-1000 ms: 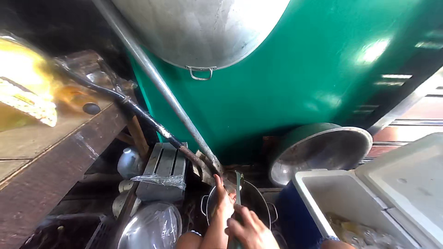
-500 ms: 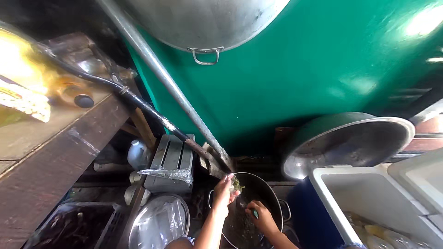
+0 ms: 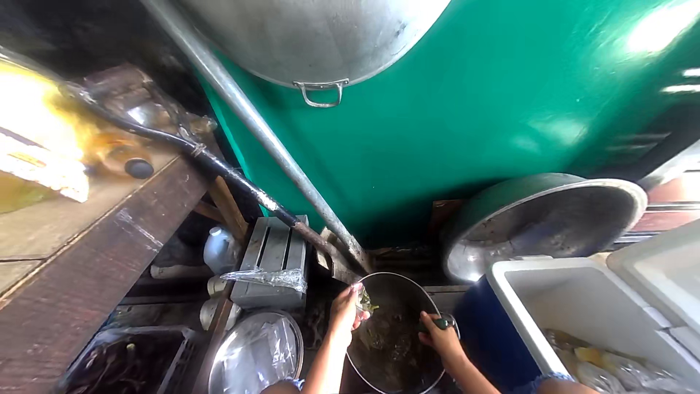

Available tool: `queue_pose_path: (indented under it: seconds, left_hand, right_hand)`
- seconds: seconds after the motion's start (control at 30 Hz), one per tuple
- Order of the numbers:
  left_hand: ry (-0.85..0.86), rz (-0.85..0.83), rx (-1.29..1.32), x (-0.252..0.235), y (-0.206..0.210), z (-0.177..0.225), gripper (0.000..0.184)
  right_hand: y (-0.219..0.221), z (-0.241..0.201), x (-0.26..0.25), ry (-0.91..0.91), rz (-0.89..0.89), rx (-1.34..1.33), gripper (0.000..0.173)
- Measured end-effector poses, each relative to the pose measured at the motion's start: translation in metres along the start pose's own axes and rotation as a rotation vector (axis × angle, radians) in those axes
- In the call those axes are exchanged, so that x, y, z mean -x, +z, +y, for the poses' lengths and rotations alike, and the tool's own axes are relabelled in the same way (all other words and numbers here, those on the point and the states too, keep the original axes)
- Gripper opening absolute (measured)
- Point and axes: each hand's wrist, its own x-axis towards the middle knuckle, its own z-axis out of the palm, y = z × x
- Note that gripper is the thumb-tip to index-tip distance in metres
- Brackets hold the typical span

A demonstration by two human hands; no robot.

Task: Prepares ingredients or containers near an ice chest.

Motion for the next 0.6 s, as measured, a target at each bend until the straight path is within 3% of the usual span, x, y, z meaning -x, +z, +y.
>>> queue_pose_path:
  seconds: [0.27,0.6]
  left_hand:
    - [0.015,0.015,-0.062,0.005,-0.002,-0.004,0.037]
    - [0.013,-0.018,-0.079,0.016,0.002,-0.003,0.038]
  right_hand:
    - [-0.026,-0.138,0.044,-0.232,-0.11,0.107,0.025]
    - [0.001,-0.259,0.115,-0.385,-0.052,0.441,0.025]
